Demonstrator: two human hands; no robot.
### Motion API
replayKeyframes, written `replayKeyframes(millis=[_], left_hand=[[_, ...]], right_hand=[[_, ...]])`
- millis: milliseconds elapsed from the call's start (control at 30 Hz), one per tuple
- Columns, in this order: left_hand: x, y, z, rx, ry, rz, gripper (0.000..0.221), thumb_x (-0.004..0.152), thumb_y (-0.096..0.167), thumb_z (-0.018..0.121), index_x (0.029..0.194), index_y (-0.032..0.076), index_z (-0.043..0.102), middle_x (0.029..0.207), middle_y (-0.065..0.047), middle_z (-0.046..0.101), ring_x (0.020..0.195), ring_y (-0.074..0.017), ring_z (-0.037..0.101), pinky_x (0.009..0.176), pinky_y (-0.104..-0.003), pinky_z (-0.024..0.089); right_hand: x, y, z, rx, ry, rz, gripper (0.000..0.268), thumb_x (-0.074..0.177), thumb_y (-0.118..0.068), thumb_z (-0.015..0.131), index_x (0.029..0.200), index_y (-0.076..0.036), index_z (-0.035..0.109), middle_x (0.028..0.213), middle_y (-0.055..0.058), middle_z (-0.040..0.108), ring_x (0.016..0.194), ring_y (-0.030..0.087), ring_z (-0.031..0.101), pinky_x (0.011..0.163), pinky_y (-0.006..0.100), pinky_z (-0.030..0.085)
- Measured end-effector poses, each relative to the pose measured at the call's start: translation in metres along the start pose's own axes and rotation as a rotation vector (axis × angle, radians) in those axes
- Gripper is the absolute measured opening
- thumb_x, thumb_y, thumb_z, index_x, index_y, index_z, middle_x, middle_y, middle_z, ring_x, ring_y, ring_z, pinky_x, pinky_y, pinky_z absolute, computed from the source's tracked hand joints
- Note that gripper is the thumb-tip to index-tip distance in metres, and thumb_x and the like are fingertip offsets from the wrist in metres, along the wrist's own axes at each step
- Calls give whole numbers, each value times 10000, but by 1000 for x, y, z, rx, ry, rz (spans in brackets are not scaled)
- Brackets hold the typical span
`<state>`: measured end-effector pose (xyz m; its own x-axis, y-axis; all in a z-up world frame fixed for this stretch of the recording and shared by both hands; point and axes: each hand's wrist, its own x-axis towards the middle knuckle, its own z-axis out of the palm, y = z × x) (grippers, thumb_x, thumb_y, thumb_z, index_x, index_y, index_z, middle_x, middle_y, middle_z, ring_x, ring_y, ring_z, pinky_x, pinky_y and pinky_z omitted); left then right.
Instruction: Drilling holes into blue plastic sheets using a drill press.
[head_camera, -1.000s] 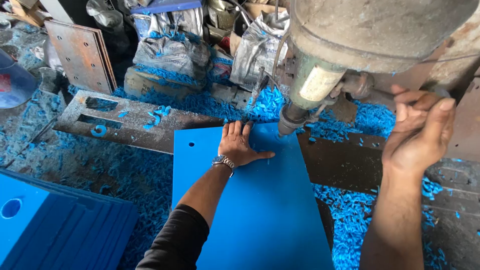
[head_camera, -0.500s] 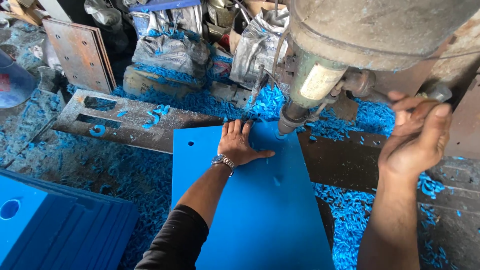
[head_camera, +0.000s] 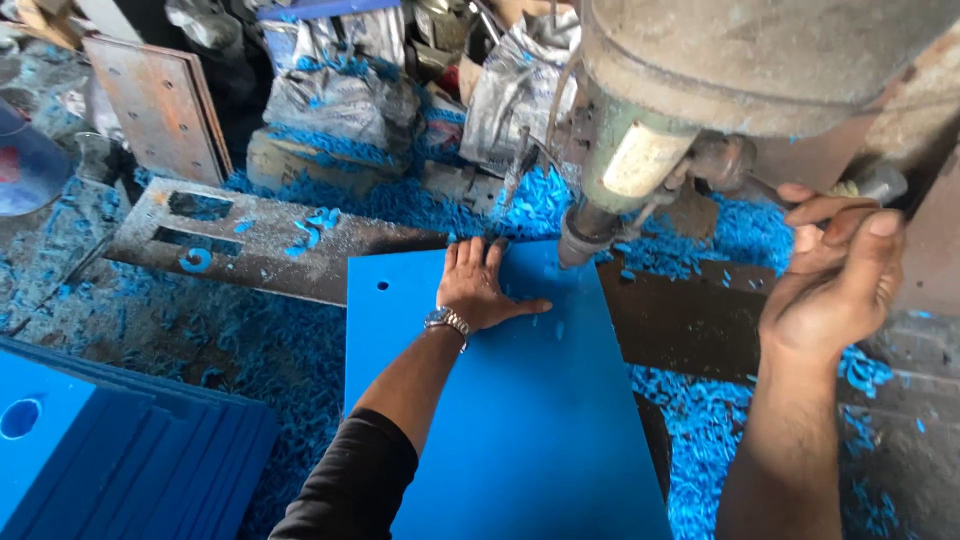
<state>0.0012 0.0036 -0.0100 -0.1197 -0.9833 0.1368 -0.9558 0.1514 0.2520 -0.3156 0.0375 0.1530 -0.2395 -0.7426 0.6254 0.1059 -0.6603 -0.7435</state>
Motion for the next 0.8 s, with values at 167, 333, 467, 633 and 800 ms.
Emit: replayKeyframes(millis=[167, 333, 467, 633, 800], left_hand=[[-3, 0, 10, 20, 24, -5, 1357, 586, 1043, 576, 1503, 50, 459, 1410, -209, 458, 1281, -393, 425, 1179, -514, 204], [5, 3, -6, -1, -69, -35, 1361, 566, 1044, 569, 1527, 88, 433, 1366, -188, 461, 1302, -392, 414, 1192, -543, 183], [5, 1, -4, 16, -76, -41, 1366, 571, 1054, 552, 1523, 82, 430, 1380, -199, 450, 1317, -405, 403, 1189, -546, 185], [6, 0, 1, 15, -48, -24, 1366, 581, 1052, 544, 1521, 68, 427, 1383, -201, 453, 1315, -401, 410, 1205, -551, 173], [4, 1, 5, 24, -6, -15, 1359, 575, 1051, 556, 1500, 60, 461, 1340, -175, 473, 1268, -376, 434, 1208, -540, 179]], right_hand=[[-11, -8, 5, 2, -26, -2, 339, 1134, -494, 497, 1013, -181, 447, 1076, 29, 583, 1287, 232, 627, 1225, 370, 489], [-2, -3, 4, -93, -73, -133, 356, 1203, -401, 431, 930, -174, 400, 944, 40, 528, 1059, 178, 613, 1292, 477, 562], [-8, -3, 3, -55, -84, -78, 325, 1178, -424, 458, 961, -185, 423, 1020, 30, 551, 1176, 189, 597, 1341, 451, 484], [-9, -6, 8, -75, -98, -92, 339, 1182, -483, 423, 1020, -185, 434, 1082, 45, 573, 1237, 211, 611, 1380, 482, 470], [-10, -3, 7, -78, -49, -80, 345, 1179, -459, 433, 976, -180, 418, 1044, 47, 571, 1272, 255, 621, 1293, 421, 474]])
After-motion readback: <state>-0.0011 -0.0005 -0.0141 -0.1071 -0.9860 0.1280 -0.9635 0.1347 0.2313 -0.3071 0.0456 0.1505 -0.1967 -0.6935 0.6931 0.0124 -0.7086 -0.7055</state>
